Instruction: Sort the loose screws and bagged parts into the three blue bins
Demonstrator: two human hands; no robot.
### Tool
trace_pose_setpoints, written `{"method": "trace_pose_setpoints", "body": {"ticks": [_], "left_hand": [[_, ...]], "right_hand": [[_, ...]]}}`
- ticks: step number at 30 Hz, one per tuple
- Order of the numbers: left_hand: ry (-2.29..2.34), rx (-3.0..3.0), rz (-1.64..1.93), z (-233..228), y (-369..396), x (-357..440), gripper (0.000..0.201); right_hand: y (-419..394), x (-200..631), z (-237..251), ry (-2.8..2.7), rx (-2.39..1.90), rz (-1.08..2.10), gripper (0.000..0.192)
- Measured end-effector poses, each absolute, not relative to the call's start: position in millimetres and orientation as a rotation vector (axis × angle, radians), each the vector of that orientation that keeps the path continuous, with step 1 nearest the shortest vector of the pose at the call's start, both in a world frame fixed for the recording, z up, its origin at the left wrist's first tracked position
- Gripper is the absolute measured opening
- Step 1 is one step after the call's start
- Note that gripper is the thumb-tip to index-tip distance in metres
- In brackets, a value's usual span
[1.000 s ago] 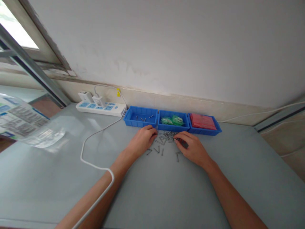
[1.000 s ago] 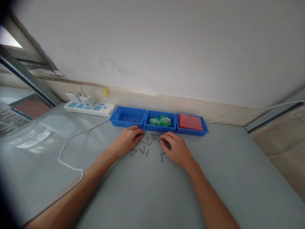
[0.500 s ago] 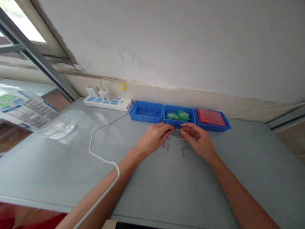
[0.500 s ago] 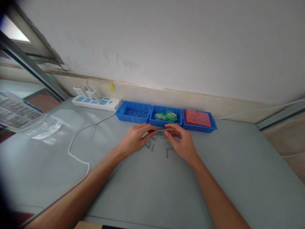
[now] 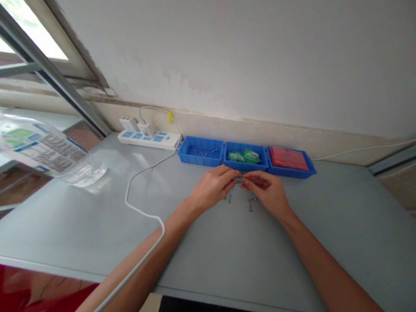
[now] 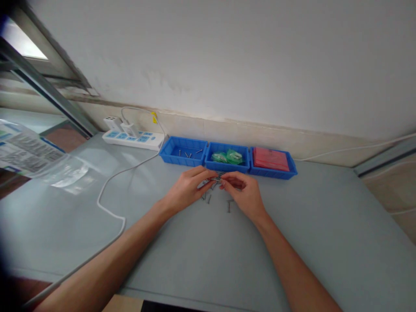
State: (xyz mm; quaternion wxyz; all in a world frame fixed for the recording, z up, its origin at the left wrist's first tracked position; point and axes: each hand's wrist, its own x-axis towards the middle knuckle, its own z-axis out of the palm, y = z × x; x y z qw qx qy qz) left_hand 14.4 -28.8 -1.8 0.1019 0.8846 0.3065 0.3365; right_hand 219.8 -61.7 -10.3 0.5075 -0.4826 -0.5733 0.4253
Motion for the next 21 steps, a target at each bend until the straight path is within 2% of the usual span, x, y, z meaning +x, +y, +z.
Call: {"method": "trace_pose_setpoints", "body": {"ticks": [7,12,16,19,21], "left_hand": [[0.903,2.78,0.979,0,-24,10,0.023],[1.405,2.662,1.264,-3,-4,-11,0.02],[1.653,2.575,1.24,-1,6,-28,0.02],[1.544,2.595,1.169,9,1,-30,0.02],[1.317,2.647,0.946,19,-5,-30,0.019]], "right_hand": [[-62,216,-9,-1.337,-1.158,1.006,0.035],[-63,218,-11,-1.4,-1.227,0.889,0.031],[-63,221,-14,-1.463,-1.232,0.834,0.029],[-62,223,-16,-1.546,-1.247,0.749,0.024],[-63,224,-16,-1.631,-1.273,0.65,0.02]]}}
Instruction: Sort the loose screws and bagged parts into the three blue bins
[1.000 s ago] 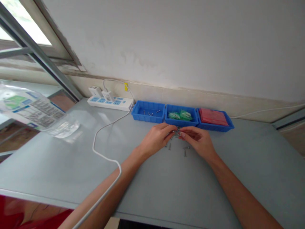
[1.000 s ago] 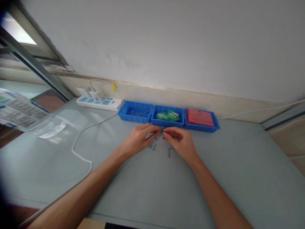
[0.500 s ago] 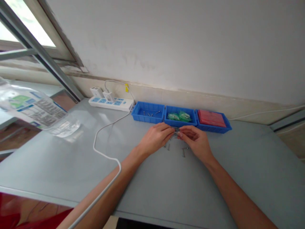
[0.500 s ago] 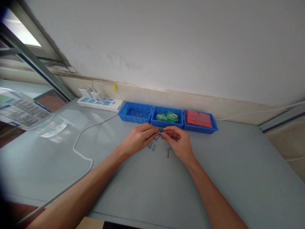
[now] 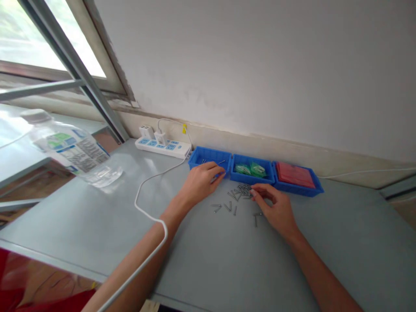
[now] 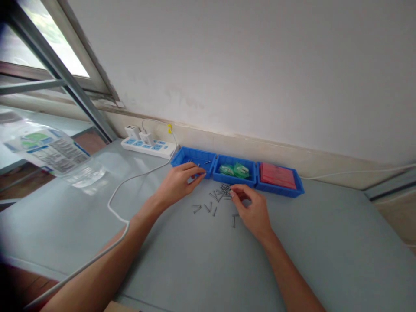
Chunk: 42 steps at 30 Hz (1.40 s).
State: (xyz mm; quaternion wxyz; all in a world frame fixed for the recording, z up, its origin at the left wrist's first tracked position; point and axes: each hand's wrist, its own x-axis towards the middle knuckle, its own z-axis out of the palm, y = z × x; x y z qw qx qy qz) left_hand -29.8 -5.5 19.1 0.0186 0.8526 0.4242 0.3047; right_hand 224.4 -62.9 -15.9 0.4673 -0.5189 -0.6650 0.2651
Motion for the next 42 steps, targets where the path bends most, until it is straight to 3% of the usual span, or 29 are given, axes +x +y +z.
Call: {"method": "trace_pose_setpoints", "body": {"ticks": [5,11,24,31,36,39,42], "left_hand": [[1.021,2.542,0.359,35,-18,-30,0.019],[1.017,2.347,0.199,36,-23,-28,0.01],[0.943,2.25,0.67,4,-18,-3,0.021],[0.998,1.947,0.984,10,-20,6,0.002],[0.919,1.493,1.029,5,-18,13,0.024],[1.089,1.579,1.225,7,-15,8,0.024],[1.403,1.947,1.44,10,-8,-7,0.01]], "right_hand": [[-68,227,-10,-1.919,-1.206,0.447,0.016],[-74,224,-6,-2.282,-1.125,0.384,0.028],[-66,226,-14,-2.227,-1.162,0.25,0.015],[-65,226,-15,-2.121,-1.162,0.223,0.013],[-66,225,-14,-2.112,-1.158,0.236,0.014],[-66,225,-14,-2.111,-1.156,0.236,0.014],[-66,226,-14,-2.105,-1.156,0.24,0.015]]}}
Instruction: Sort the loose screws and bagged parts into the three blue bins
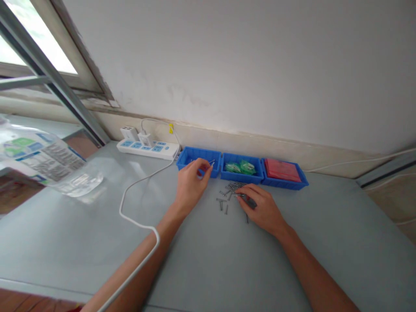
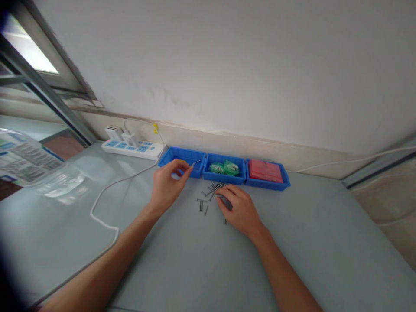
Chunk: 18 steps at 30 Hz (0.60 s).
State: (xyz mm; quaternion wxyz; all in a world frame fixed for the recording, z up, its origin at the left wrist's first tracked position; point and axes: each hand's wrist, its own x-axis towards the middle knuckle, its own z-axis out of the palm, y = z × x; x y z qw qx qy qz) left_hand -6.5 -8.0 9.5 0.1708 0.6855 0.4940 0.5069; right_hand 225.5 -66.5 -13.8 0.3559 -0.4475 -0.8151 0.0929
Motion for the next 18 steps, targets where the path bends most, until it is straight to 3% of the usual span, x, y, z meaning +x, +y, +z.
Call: {"method": "trace_pose_setpoints", "body": {"ticks": [4,13,18], "left_hand": [[1.452,2.276,1.385,13,-4,-23,0.011],[0.868,2.599,0.442,25,-16,-23,0.013],[0.848,2.576,0.356,19,-11,-22,0.017]], "right_hand": [[-67,226,-13,-2.101,-1.16,0.24,0.015],[-66,227,-12,-2.093,-1.16,0.21,0.015],[-66,228,-12,-2.097,-1.155,0.206,0.016]]}}
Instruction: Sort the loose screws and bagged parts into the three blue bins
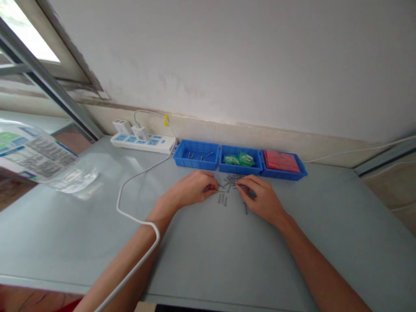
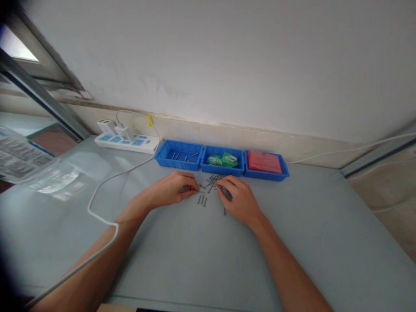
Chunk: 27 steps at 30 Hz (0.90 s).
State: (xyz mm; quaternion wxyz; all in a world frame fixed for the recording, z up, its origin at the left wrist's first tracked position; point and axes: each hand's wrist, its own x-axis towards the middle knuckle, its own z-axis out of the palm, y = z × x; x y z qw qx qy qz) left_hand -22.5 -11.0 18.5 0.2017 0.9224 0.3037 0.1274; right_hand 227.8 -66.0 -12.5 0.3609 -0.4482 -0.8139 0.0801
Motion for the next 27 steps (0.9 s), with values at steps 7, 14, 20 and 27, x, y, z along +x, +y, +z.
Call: {"method": "trace_pose_setpoints", "body": {"ticks": [7,14,20,27], "left_hand": [[0.822,2.549,0.452,13,-7,-25,0.016],[0.852,2.413,0.678,19,-19,-11,0.013],[0.823,2.48,0.828,13,-27,0,0.012],[1.312,2.629,1.253,9,-6,-18,0.022]], "right_hand": [[-65,229,-13,-2.103,-1.162,0.196,0.017],[-66,228,-11,-2.095,-1.162,0.204,0.019],[-66,229,-12,-2.097,-1.15,0.198,0.018],[-67,227,-14,-2.091,-1.164,0.216,0.019]]}}
